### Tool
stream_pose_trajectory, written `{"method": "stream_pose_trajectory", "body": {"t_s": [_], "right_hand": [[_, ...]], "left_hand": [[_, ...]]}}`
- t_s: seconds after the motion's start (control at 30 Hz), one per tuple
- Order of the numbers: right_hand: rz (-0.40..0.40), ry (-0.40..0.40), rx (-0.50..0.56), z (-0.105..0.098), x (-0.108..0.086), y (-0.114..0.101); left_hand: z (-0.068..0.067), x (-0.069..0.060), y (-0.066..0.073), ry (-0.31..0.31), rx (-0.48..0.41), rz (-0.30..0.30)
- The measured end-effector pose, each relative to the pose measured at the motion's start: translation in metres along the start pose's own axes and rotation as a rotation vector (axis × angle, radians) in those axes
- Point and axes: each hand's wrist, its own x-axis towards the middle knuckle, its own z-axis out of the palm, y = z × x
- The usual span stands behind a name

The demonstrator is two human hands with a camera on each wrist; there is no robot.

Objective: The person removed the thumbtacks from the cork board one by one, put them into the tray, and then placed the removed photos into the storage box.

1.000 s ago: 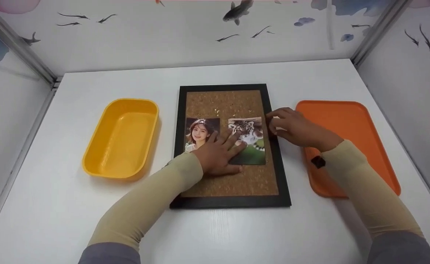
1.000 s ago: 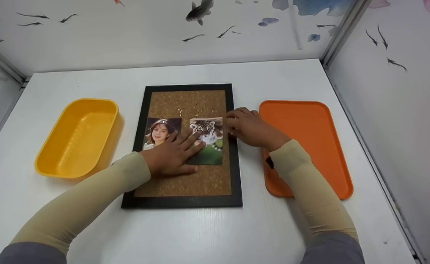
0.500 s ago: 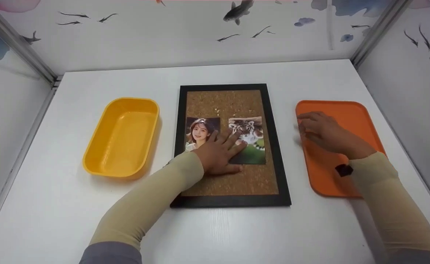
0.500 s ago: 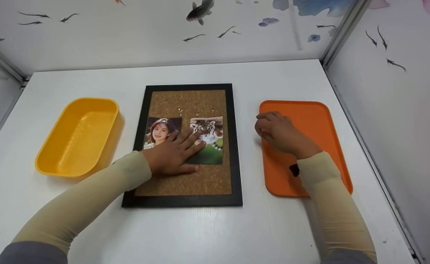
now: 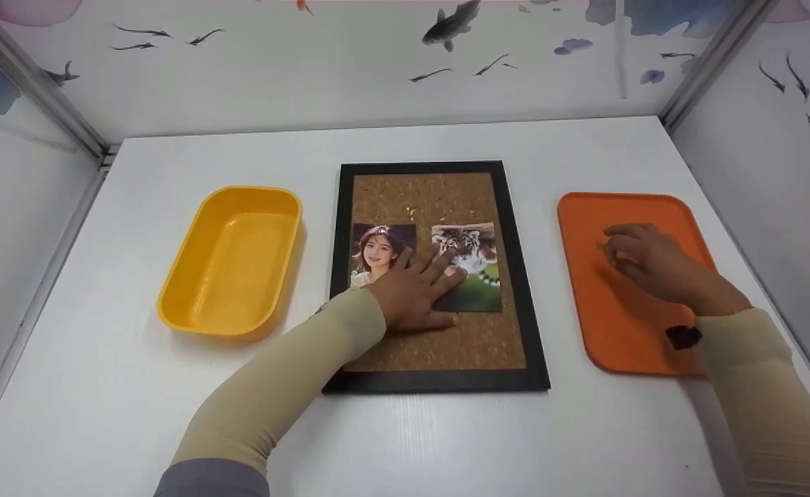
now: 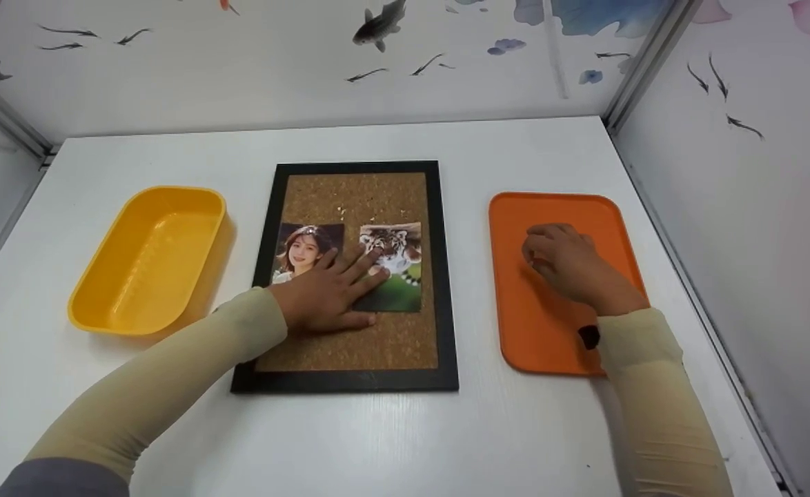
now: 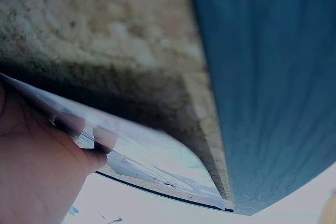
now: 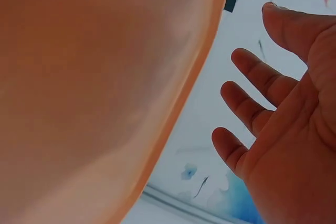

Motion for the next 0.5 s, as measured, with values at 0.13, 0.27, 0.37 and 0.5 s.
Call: {"method": "stream_pose_trajectory", "body": {"t_s": [0.13,0.27,0.37,0.5], "right_hand": [[0.023,0.013,0.016,-0.003,-0.010,0.009],[0.039,0.021,0.019,-0.005,-0.018,0.018],[0.077,0.015,0.026,-0.006,-0.024,0.023],[0.124,0.009,0.045,-0.008,-0.029,0.026]], "left_hand": [[0.000,0.000,0.000,-0.003,0.004,-0.007],[-0.001,0.000,0.000,-0.005,0.002,-0.010],[-0.001,0.000,0.000,-0.002,-0.001,-0.004],[0.000,0.000,0.000,0.002,0.001,0.002]]}}
